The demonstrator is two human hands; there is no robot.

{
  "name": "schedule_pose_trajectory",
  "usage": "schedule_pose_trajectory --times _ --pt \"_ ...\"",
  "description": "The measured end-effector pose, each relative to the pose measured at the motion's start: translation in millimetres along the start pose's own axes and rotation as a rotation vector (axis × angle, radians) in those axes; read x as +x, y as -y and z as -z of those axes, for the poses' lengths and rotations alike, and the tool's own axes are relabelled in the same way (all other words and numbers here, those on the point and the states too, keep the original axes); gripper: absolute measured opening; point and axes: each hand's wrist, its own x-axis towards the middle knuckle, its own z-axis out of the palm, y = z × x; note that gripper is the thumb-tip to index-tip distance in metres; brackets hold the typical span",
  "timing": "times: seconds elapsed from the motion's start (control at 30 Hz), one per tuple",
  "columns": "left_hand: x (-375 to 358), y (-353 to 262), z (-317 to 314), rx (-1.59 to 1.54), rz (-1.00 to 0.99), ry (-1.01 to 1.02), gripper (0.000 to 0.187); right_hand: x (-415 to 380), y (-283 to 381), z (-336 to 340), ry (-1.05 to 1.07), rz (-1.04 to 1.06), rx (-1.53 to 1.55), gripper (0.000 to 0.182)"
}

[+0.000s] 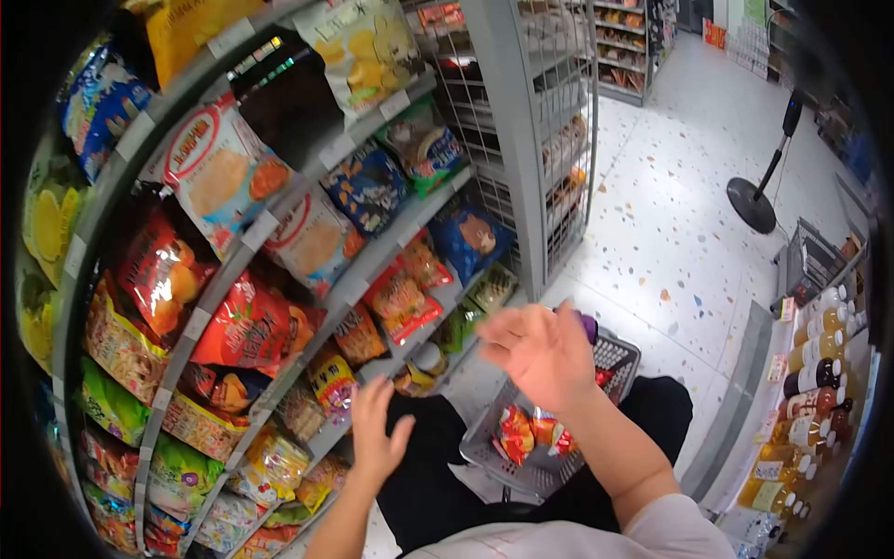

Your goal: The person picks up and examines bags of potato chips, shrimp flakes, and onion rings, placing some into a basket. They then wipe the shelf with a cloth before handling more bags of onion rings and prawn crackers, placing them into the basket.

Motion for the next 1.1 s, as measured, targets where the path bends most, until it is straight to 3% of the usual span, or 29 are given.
schedule_pose_trajectory --times 0.03,0.1,0.13,0.17,0.23,0.27,0.3,0.33,0.37,0.43,0.53,0.9,1.03,1.1 --pt "43 -9 14 0.016 -0.108 -0.132 0.053 2 9 12 -0.062 -0.045 -0.160 0.038" --pt "132 -30 43 -0.129 -0.183 -0.367 0.037 0 21 37 -0.263 -0.088 -0.415 0.040" --pt "176 -32 57 -0.110 -0.151 -0.381 0.036 -1 24 46 -0.391 -0.077 -0.513 0.042" --pt "221 -25 58 -0.426 -0.051 -0.375 0.039 -8 24 70 -0.376 -0.075 -0.515 0.042" --pt "306 -10 63 -0.487 -0.052 -0.461 0.043 -22 23 121 -0.515 0.055 -1.012 0.034" --pt "360 2 68 -0.412 -0.025 -0.545 0.044 -17 31 123 -0.490 0.069 -0.996 0.034" --pt "397 11 71 -0.354 0.013 -0.613 0.046 -23 37 119 -0.546 -0.032 -0.783 0.028" --pt "412 10 74 -0.380 0.033 -0.637 0.047 -26 46 115 -0.594 -0.128 -0.573 0.022" --pt "424 7 76 -0.407 0.054 -0.664 0.049 -25 53 112 -0.591 -0.120 -0.574 0.022" --pt "439 12 78 -0.498 0.061 -0.688 0.041 -25 61 105 -0.545 -0.107 -0.774 0.015" --pt "445 14 80 -0.360 0.038 -0.710 0.022 -29 74 114 -0.536 -0.104 -0.707 0.012" --pt "428 -27 103 -0.246 -0.183 -0.821 0.018 -33 80 109 -0.492 -0.112 -0.748 0.012" --pt "400 -46 105 -0.424 -0.118 -0.883 0.015 -33 79 109 -0.494 -0.109 -0.793 0.012" --pt "379 -60 102 -0.797 -0.025 -0.748 0.012 -31 78 109 -0.497 -0.116 -0.792 0.012"
